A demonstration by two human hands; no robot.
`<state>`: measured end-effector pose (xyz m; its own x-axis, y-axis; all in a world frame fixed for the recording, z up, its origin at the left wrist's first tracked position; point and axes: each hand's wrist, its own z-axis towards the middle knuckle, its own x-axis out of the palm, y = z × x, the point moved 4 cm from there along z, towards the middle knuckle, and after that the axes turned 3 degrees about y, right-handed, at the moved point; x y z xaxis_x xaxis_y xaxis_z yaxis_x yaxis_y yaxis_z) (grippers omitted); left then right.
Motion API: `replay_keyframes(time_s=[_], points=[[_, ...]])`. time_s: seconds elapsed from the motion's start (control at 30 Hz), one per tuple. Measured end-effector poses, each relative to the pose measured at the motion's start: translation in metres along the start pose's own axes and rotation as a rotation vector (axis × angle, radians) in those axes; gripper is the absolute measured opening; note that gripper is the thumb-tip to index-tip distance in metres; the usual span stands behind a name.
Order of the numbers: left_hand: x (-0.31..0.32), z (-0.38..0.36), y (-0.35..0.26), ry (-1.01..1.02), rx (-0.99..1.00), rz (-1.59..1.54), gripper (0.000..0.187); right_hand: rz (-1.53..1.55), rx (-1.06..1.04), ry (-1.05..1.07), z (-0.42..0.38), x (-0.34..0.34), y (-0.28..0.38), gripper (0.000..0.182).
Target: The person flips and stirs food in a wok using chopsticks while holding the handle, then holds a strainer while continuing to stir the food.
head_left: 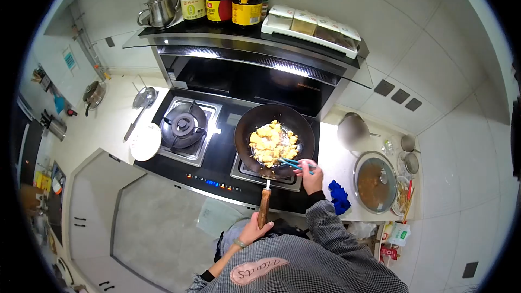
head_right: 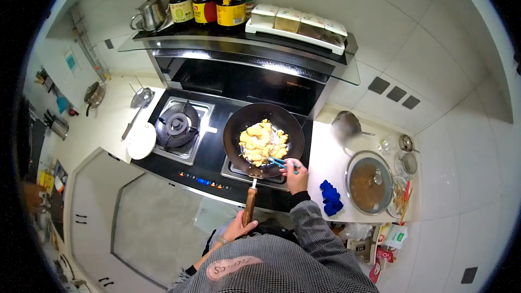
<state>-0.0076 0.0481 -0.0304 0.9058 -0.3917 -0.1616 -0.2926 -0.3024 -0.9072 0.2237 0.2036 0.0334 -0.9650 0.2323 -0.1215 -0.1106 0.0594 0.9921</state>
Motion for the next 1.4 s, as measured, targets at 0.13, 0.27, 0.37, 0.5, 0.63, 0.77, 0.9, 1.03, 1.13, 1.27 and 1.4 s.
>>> replay_keyframes(time_s=[0.13,0.27,0.37,0.5,0.63,0.77,0.9,1.03,1.13,1.27,1.4], points=[[0.001,0.001,0.013,-0.046,0.028,-0.05,0.066,0.011,-0.05,-0.049,0.004,-0.005,0.027,0.024],[-0.004,-0.006,-0.01,-0.053,-0.055,-0.014,0.062,-0.063,-0.128,0.06,0.014,-0.001,0.003,0.019],[-0.009,-0.015,-0.026,-0.102,-0.086,0.058,0.06,-0.053,-0.053,0.12,0.003,-0.003,0.019,0.019],[-0.001,-0.008,-0.009,-0.056,-0.103,-0.096,0.056,-0.065,-0.229,0.288,-0.004,0.025,0.016,0.016],[0.0,-0.014,-0.006,-0.114,-0.091,-0.114,0.055,-0.014,-0.063,0.218,0.0,0.011,0.023,0.016],[0.001,-0.013,-0.008,-0.106,-0.103,-0.135,0.055,-0.035,-0.165,0.339,0.004,0.021,0.029,0.016],[-0.004,-0.016,-0.02,-0.163,-0.073,-0.079,0.054,-0.011,-0.2,0.32,0.008,0.03,0.007,0.018],[-0.002,-0.016,-0.018,-0.151,-0.101,-0.095,0.053,0.177,-0.026,0.252,0.018,0.013,-0.019,0.023],[-0.003,-0.013,-0.009,-0.154,-0.12,-0.044,0.054,0.195,0.022,0.231,0.017,-0.001,-0.009,0.024],[0.0,-0.012,-0.007,-0.158,-0.112,-0.077,0.056,0.018,-0.064,0.406,0.002,0.011,0.013,0.022],[-0.002,-0.014,-0.013,-0.148,-0.128,-0.089,0.057,0.229,-0.018,0.313,0.009,0.017,-0.018,0.028]])
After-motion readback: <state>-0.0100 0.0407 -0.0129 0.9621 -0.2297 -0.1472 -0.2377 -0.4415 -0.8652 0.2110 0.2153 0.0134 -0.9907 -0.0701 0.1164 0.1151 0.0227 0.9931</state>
